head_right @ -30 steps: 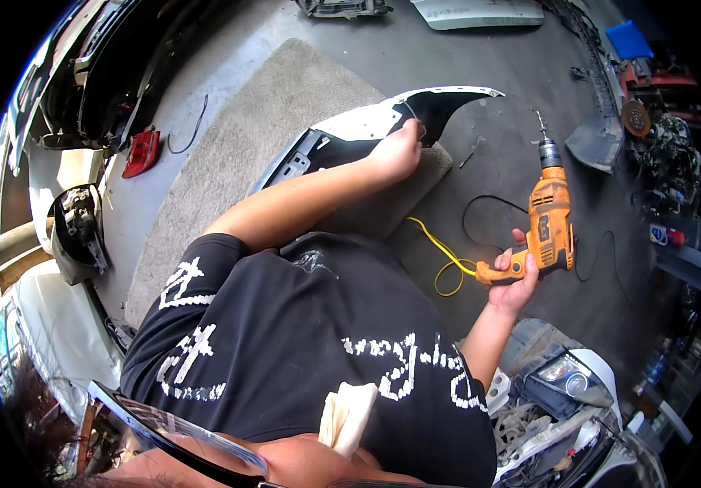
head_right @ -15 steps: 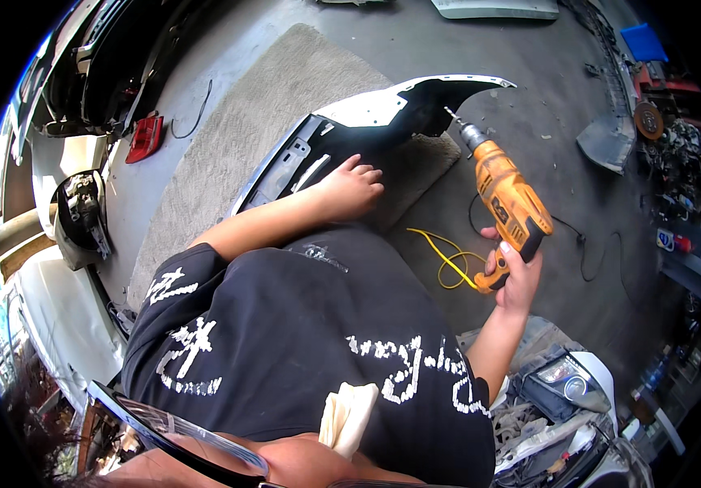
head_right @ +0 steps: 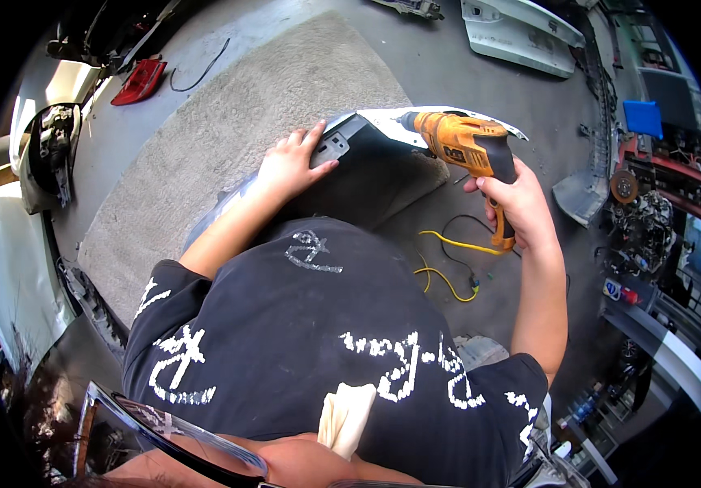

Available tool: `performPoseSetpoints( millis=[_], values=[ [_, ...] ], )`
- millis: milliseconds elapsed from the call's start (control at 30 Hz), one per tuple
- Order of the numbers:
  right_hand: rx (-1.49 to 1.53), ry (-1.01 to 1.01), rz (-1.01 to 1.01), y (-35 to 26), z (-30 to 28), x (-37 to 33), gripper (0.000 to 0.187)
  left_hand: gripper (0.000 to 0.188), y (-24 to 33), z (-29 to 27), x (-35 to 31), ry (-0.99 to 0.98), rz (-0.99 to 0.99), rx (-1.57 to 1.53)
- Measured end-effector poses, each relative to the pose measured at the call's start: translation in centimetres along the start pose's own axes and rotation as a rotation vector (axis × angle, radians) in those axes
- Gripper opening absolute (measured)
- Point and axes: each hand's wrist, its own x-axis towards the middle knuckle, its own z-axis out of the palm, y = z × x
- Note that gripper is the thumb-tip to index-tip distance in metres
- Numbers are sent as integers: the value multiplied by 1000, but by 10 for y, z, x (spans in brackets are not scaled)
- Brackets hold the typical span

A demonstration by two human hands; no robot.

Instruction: The person holds a power drill and uses it to drill holes into the plastic trim of a car bumper on the ground, then moves to a different section of the bumper to drill additional holes.

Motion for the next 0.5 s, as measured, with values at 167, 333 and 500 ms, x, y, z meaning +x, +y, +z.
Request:
performPoseSetpoints(
  millis=[167, 333, 500],
  values=[
    [-101, -22, 28, -23, 10, 12, 36, 88, 4, -5, -4, 33, -7, -45],
    [-122, -31, 53, -30, 14, 23, 34, 88, 5, -1, -2, 63, -5, -42],
    [-147, -40, 59, -31, 17, 31, 33, 88, 9, -2, 0, 27, -19, -42]
  ],
)
